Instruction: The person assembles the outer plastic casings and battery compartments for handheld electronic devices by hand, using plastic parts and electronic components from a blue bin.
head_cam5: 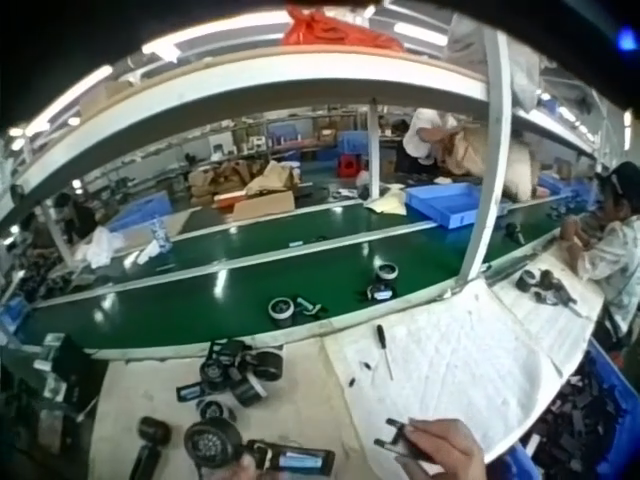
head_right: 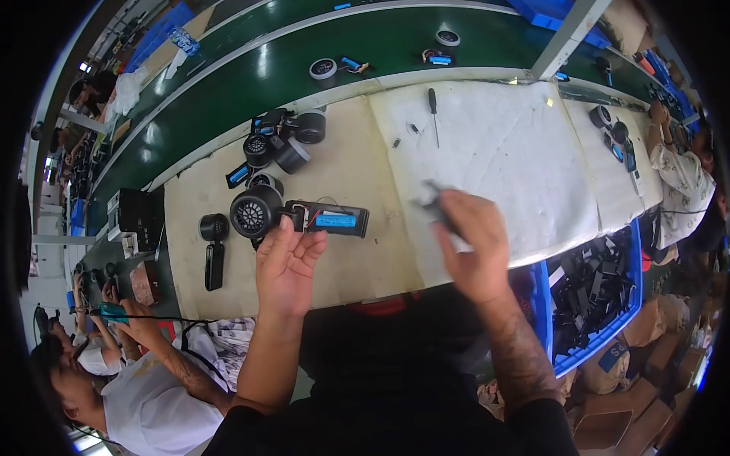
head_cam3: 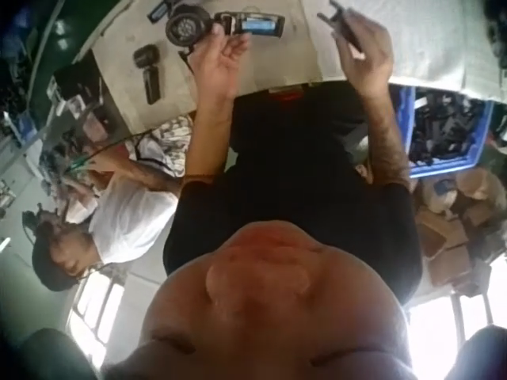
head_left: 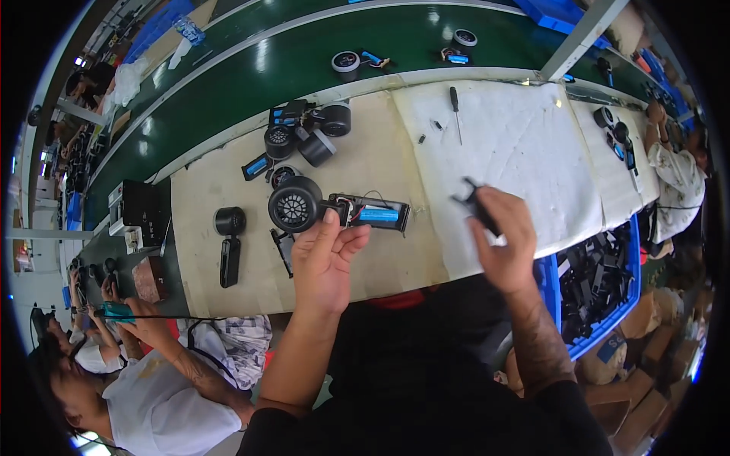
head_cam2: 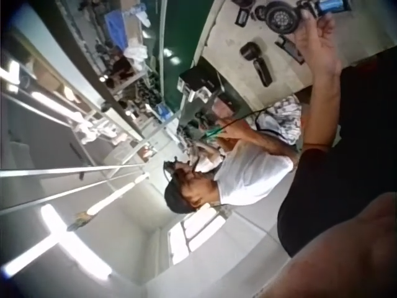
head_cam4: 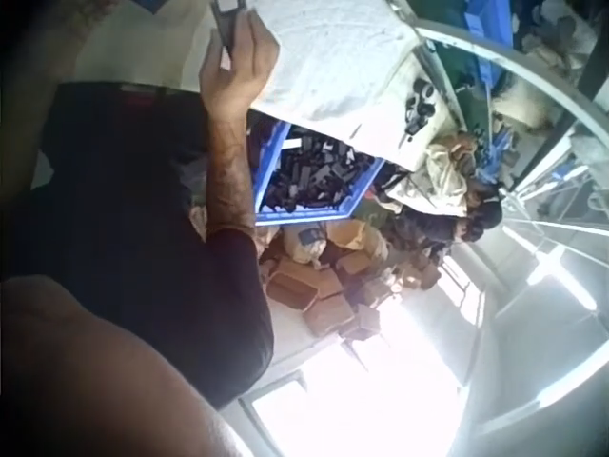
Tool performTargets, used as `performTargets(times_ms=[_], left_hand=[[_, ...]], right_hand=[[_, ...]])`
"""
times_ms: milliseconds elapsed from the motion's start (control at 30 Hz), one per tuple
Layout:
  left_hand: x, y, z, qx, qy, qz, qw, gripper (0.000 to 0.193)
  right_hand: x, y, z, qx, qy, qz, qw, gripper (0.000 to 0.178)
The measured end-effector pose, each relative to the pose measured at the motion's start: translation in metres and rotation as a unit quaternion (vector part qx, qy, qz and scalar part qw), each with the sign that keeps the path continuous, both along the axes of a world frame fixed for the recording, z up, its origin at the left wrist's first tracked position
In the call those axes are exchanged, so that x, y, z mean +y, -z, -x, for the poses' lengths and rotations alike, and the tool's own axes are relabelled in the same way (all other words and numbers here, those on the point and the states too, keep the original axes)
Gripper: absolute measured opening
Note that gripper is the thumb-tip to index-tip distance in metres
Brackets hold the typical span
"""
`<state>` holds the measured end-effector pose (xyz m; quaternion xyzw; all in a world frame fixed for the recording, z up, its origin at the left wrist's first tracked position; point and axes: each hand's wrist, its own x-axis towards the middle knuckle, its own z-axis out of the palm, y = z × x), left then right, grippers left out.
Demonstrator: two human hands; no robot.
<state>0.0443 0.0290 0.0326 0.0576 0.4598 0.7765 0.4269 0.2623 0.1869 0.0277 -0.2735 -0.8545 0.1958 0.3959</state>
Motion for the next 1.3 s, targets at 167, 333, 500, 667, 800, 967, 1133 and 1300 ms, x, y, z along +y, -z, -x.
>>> performTargets(times_ms=[167, 333, 500, 667, 800, 967, 1133, 1300], left_hand=[[0.013, -0.007, -0.017, -0.011, 0.033, -0.065, 0.997, 0.023], [0.008, -0.009, -0.016, -0.108, 0.040, -0.031, 0.993, 0.024], [0.005, -0.006, -0.021, -0.113, 0.037, -0.030, 0.992, 0.023], [0.002, -0.010, -0.030, 0.017, 0.079, -0.016, 0.997, 0.027], [0.001, -0.004, -0.025, -0.001, 0.044, -0.071, 0.996, 0.027], [-0.019, -0.004, -0.017, 0.037, 0.067, -0.135, 0.988, 0.032], [-0.015, -0.003, -0.011, 0.056, 0.062, -0.182, 0.980, 0.038], [-0.012, -0.001, -0.010, 0.063, 0.082, -0.123, 0.987, 0.037]], right_hand=[[-0.034, -0.031, 0.063, 0.018, -0.150, -0.114, 0.982, 0.049], [-0.036, -0.027, 0.071, 0.011, -0.139, -0.104, 0.985, 0.041], [-0.040, -0.023, 0.074, 0.010, -0.134, -0.093, 0.987, 0.042], [-0.037, -0.015, 0.071, 0.024, -0.133, -0.103, 0.986, 0.043], [-0.041, -0.033, 0.063, 0.020, -0.120, -0.077, 0.990, 0.054], [-0.033, -0.034, 0.049, 0.022, -0.196, 0.260, 0.945, 0.038], [-0.058, -0.024, 0.058, 0.069, -0.199, 0.202, 0.956, 0.038], [-0.080, -0.003, 0.061, 0.072, -0.200, 0.316, 0.925, 0.030]])
